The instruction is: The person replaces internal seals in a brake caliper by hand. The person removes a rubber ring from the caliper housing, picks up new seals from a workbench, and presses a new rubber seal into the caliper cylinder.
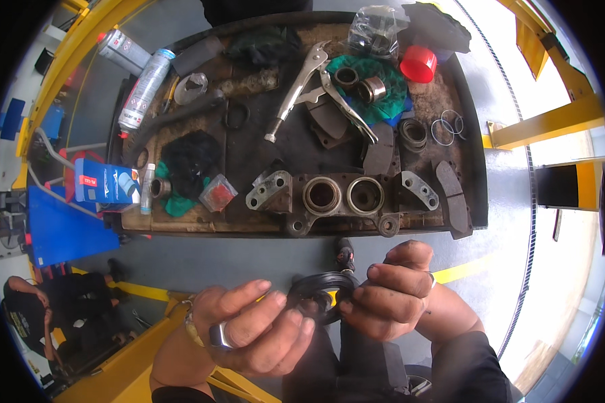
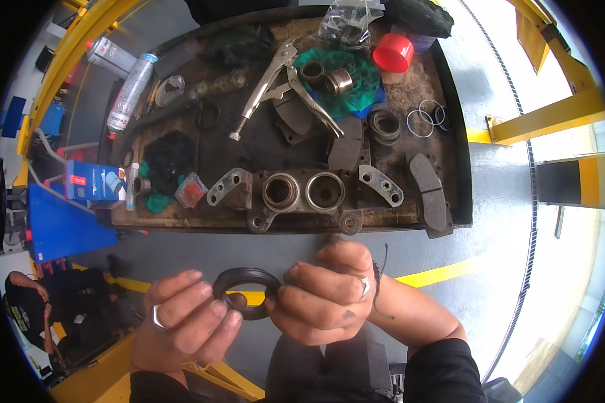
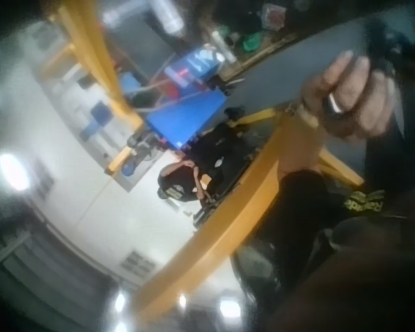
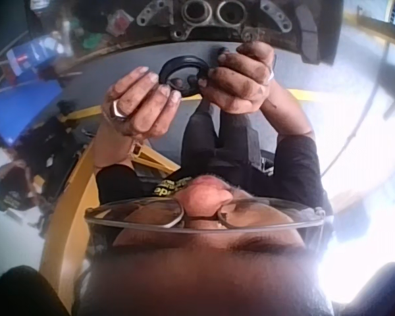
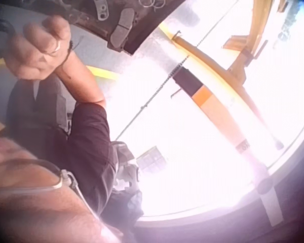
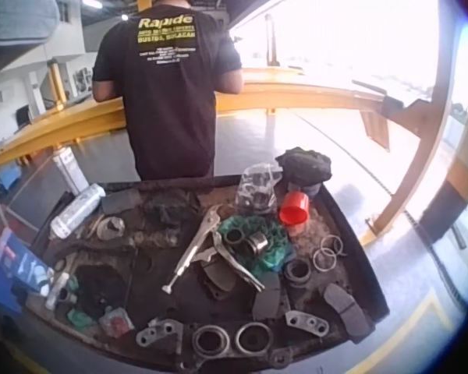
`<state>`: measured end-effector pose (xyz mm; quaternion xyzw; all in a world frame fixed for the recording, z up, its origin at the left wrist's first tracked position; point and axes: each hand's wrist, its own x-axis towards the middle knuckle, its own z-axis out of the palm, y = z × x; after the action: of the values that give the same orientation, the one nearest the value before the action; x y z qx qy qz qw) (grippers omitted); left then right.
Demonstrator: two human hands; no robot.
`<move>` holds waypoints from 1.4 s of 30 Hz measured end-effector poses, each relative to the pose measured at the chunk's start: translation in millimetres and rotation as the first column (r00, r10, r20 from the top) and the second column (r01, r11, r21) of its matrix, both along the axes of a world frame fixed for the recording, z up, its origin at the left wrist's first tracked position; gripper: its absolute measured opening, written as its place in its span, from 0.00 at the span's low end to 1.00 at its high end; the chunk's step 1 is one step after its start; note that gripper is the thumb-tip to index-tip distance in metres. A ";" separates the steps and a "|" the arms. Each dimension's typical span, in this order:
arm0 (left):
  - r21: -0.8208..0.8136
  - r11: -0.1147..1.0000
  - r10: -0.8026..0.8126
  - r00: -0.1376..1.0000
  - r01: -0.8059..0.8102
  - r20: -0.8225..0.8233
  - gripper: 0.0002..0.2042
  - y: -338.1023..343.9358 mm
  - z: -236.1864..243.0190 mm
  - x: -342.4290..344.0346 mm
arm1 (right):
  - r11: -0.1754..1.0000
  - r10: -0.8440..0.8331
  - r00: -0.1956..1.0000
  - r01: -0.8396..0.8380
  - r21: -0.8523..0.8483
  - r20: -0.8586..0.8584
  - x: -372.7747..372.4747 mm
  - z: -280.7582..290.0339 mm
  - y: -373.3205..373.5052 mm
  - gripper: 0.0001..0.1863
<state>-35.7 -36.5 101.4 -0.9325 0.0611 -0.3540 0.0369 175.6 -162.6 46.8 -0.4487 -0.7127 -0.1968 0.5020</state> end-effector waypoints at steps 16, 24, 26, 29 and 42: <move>-0.282 0.940 0.167 0.979 -0.194 -0.119 0.06 34.6 -84.7 51.6 | 0.859 -0.039 0.911 0.240 -0.452 0.410 47.3 -9.3 36.6 0.11; -0.170 0.969 0.162 0.981 -0.179 -0.110 0.03 43.4 -91.8 44.5 | 0.788 0.005 0.953 0.184 -0.588 0.304 46.1 2.9 38.8 0.14; -0.211 0.955 0.176 0.971 -0.208 -0.159 0.05 44.3 -91.4 44.2 | 0.795 -0.014 0.955 0.191 -0.575 0.298 46.5 -2.7 38.1 0.14; -0.296 0.919 0.193 0.952 -0.260 -0.236 0.08 43.6 -80.5 45.2 | 0.714 -0.020 0.979 0.154 -0.683 0.201 48.9 7.7 39.7 0.13; -0.360 0.877 0.221 0.932 -0.319 -0.288 0.15 46.1 -79.5 51.2 | 0.302 -0.132 0.989 0.097 -0.948 0.060 43.2 17.6 85.4 0.08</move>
<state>15.5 9.7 22.0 -0.9550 -0.1404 -0.2356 -0.1133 218.8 -77.2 64.4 -0.7100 -0.6510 0.2300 0.1385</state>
